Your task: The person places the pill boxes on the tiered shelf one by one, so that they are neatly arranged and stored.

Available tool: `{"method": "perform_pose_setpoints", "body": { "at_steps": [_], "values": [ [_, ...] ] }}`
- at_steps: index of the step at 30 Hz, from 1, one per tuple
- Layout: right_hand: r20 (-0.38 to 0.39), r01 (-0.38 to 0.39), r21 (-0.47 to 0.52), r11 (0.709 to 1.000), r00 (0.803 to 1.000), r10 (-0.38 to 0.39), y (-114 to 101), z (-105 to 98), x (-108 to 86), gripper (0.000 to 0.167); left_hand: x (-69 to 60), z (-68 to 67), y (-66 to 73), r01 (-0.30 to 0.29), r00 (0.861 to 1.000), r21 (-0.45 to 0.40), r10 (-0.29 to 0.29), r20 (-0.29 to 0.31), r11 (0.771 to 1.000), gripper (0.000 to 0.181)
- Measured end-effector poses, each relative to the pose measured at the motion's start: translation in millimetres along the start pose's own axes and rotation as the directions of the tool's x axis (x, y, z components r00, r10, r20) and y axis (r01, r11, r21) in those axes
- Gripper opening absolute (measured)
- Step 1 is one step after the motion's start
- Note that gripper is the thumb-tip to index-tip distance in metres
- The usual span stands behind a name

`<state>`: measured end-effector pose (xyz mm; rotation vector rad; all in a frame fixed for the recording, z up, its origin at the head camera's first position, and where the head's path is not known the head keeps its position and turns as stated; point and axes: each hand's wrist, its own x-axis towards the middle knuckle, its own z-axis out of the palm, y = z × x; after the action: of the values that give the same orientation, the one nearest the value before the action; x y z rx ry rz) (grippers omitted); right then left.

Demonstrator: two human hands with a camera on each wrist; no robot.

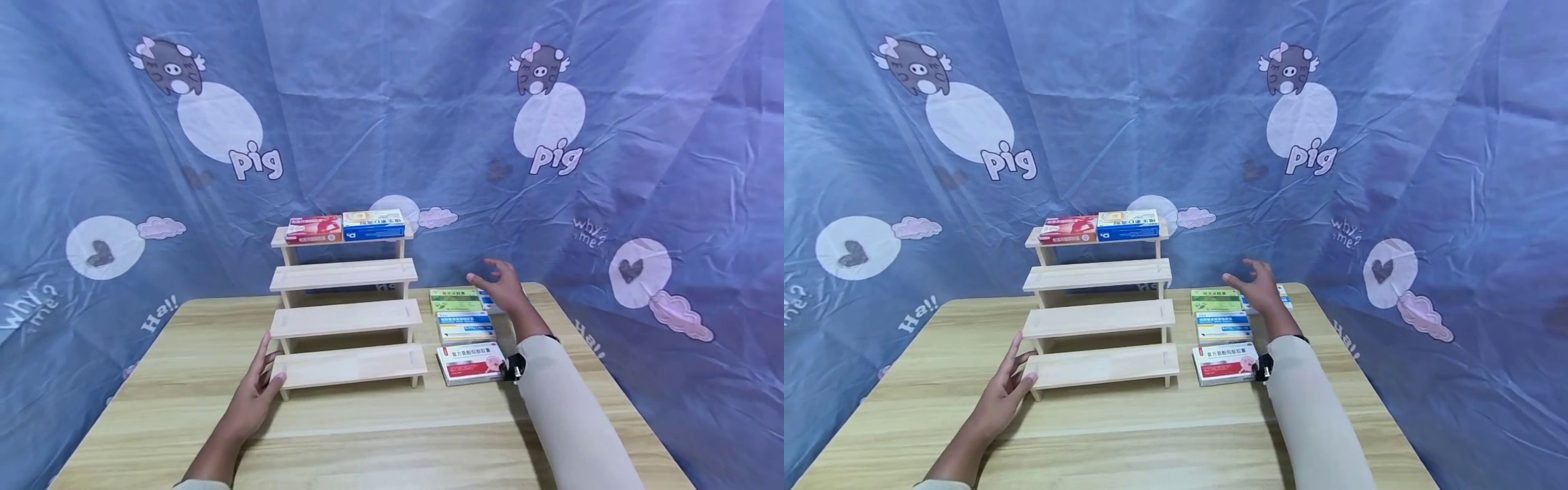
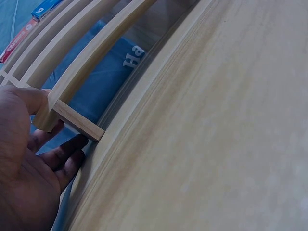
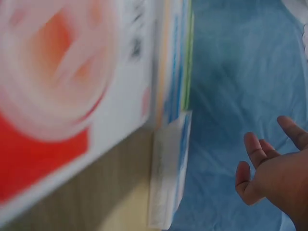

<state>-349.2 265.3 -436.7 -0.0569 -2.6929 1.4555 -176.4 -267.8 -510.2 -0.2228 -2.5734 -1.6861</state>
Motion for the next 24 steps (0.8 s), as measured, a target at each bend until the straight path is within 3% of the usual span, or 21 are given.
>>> {"method": "perform_pose_setpoints", "body": {
  "at_steps": [7, 12, 20, 24],
  "values": [
    [0.052, -0.087, -0.009, 0.996, 0.995, 0.087, 20, -19, -6.1, 0.101, -0.6, -1.1, 1.0, -0.007, 1.0, 0.012, 0.006, 0.003, 1.0, 0.087],
    [0.067, -0.101, -0.024, 0.995, 0.992, 0.102, 36, -29, -6.3, 0.103, 0.9, -0.6, 1.2, -0.005, 1.0, 0.007, 0.005, 0.006, 1.0, 0.086],
    [0.016, -0.122, -0.077, 0.99, 0.992, 0.123, 60, -30, -2.7, 0.106, 1.0, -1.0, 1.8, -0.013, 1.0, -0.003, 0.013, -0.001, 1.0, 0.087],
    [0.029, -0.121, -0.09, 0.989, 0.992, 0.124, 65, -31, -4.1, 0.109, 0.4, -1.0, 1.9, -0.012, 1.0, 0.0, 0.012, -0.003, 1.0, 0.087]
  ]
}}
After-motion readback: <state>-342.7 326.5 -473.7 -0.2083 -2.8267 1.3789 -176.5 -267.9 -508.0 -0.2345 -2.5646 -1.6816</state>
